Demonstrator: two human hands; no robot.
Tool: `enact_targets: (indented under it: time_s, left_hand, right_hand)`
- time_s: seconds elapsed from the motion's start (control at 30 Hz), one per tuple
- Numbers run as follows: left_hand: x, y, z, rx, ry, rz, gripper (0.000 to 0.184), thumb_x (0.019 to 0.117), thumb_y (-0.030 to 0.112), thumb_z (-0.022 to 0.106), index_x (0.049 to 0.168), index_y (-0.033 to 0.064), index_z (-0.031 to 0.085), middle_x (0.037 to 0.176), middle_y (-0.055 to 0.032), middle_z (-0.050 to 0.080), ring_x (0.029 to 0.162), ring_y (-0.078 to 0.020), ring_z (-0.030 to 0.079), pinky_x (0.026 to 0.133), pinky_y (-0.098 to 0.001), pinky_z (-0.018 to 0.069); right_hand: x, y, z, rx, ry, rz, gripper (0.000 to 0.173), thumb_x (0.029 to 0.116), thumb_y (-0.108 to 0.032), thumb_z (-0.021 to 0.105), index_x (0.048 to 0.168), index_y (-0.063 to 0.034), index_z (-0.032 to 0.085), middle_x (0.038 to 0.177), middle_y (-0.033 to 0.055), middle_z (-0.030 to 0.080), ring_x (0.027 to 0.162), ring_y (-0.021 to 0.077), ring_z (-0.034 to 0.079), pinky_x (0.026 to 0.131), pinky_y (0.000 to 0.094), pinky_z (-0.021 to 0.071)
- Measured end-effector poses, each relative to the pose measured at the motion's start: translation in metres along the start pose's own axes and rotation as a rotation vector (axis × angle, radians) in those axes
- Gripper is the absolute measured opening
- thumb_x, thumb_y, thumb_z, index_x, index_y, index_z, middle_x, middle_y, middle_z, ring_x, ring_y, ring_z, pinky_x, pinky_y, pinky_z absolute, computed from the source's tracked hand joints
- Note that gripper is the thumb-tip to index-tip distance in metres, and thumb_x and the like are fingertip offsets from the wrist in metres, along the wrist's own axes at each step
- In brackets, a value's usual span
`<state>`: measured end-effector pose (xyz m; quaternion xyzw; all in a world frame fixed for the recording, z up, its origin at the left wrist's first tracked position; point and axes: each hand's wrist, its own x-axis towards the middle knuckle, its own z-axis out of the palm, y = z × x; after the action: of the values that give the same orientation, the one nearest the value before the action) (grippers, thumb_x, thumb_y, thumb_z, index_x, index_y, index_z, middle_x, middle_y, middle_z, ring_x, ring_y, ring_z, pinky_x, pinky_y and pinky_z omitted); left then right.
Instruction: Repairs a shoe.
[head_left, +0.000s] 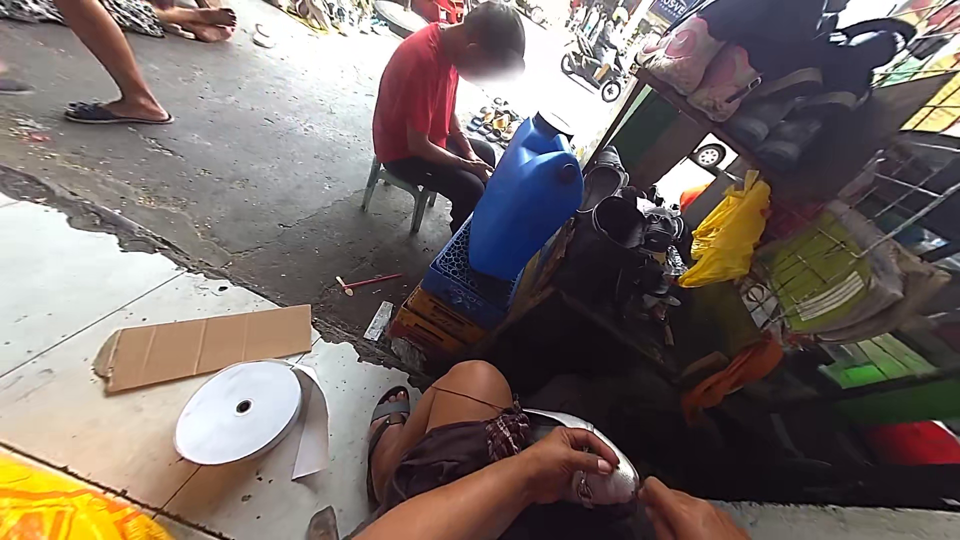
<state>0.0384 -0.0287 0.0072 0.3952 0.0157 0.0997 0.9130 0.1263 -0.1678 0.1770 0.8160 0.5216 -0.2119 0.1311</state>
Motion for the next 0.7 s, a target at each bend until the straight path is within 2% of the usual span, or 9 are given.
enact_targets:
  time_s: [0.1, 0.2, 0.27, 0.33, 0.43, 0.53, 0.6, 0.7]
  left_hand:
    - [0.0, 0.0, -0.001, -0.021, 0.013, 0.044, 0.015, 0.0968, 0.003, 0.056, 0.104, 0.0118, 0.065, 0.096, 0.0059, 0.071, 0.088, -0.0064, 0.068, 0.084, -0.0298, 0.0562]
    - [-0.001, -0.001, -0.003, -0.02, 0.004, 0.06, 0.027, 0.0967, 0.002, 0.055, 0.122, 0.0096, 0.06, 0.105, 0.0029, 0.07, 0.092, -0.0084, 0.068, 0.086, -0.0321, 0.0566]
    - [-0.008, 0.0, -0.006, 0.122, 0.009, 0.058, 0.049, 0.0949, 0.004, 0.058, 0.143, 0.0044, 0.048, 0.121, -0.0057, 0.067, 0.101, -0.0115, 0.067, 0.092, -0.0344, 0.0552]
    - [-0.021, 0.008, -0.006, 0.391, 0.077, 0.008, 0.06, 0.0968, 0.003, 0.061, 0.152, 0.0021, 0.039, 0.134, -0.016, 0.06, 0.109, -0.0186, 0.066, 0.097, -0.0382, 0.0543]
    - [-0.044, 0.017, -0.004, 0.897, 0.238, -0.118, 0.053, 0.0992, 0.011, 0.065, 0.148, -0.0004, 0.049, 0.132, -0.0251, 0.063, 0.118, -0.0351, 0.065, 0.104, -0.049, 0.0505]
    - [-0.066, 0.022, 0.007, 1.2, 0.289, -0.137, 0.028, 0.103, 0.012, 0.057, 0.122, -0.0046, 0.07, 0.112, -0.0241, 0.072, 0.108, -0.0362, 0.07, 0.1, -0.0514, 0.0508]
    - [-0.079, 0.028, 0.011, 1.198, 0.339, -0.088, 0.024, 0.1032, 0.01, 0.056, 0.113, -0.0048, 0.073, 0.1, -0.0214, 0.074, 0.094, -0.0322, 0.073, 0.092, -0.049, 0.0552]
    - [-0.102, 0.052, 0.013, 1.091, 0.387, -0.155, 0.025, 0.1051, 0.01, 0.055, 0.119, -0.0044, 0.069, 0.097, -0.0168, 0.075, 0.085, -0.0252, 0.075, 0.087, -0.0438, 0.0602]
  right_hand:
    - [0.004, 0.006, -0.003, 0.004, 0.02, -0.014, 0.031, 0.1059, -0.014, 0.047, 0.12, 0.0044, 0.067, 0.101, 0.0288, 0.071, 0.097, 0.0483, 0.07, 0.083, 0.0646, 0.0536]
    - [0.009, 0.019, -0.009, 0.075, -0.019, -0.001, 0.031, 0.1063, -0.015, 0.048, 0.124, 0.0033, 0.066, 0.106, 0.028, 0.072, 0.103, 0.0479, 0.07, 0.09, 0.0655, 0.0515]
    - [0.013, 0.032, -0.009, 0.146, -0.04, -0.016, 0.031, 0.1064, -0.015, 0.05, 0.125, 0.0039, 0.066, 0.108, 0.0279, 0.072, 0.105, 0.0468, 0.069, 0.092, 0.0651, 0.051]
    - [0.017, 0.046, -0.007, 0.229, -0.068, -0.036, 0.031, 0.1067, -0.015, 0.052, 0.126, 0.0053, 0.065, 0.108, 0.0273, 0.072, 0.104, 0.0444, 0.07, 0.094, 0.0622, 0.0512]
    - [0.024, 0.065, -0.001, 0.37, -0.078, -0.056, 0.031, 0.1061, -0.013, 0.053, 0.126, 0.0071, 0.064, 0.107, 0.0257, 0.071, 0.099, 0.0388, 0.07, 0.094, 0.0562, 0.053]
    - [0.027, 0.082, 0.001, 0.47, -0.093, -0.055, 0.031, 0.1059, -0.014, 0.054, 0.128, 0.0075, 0.061, 0.107, 0.0248, 0.071, 0.094, 0.0361, 0.071, 0.089, 0.0531, 0.0552]
    - [0.028, 0.09, 0.004, 0.513, -0.099, -0.065, 0.032, 0.106, -0.016, 0.055, 0.128, 0.0067, 0.06, 0.104, 0.0232, 0.071, 0.087, 0.0334, 0.07, 0.082, 0.0509, 0.056]
    - [0.032, 0.096, 0.012, 0.55, -0.093, -0.096, 0.032, 0.1059, -0.016, 0.055, 0.128, 0.0064, 0.059, 0.101, 0.0227, 0.07, 0.083, 0.0321, 0.069, 0.079, 0.05, 0.0556]
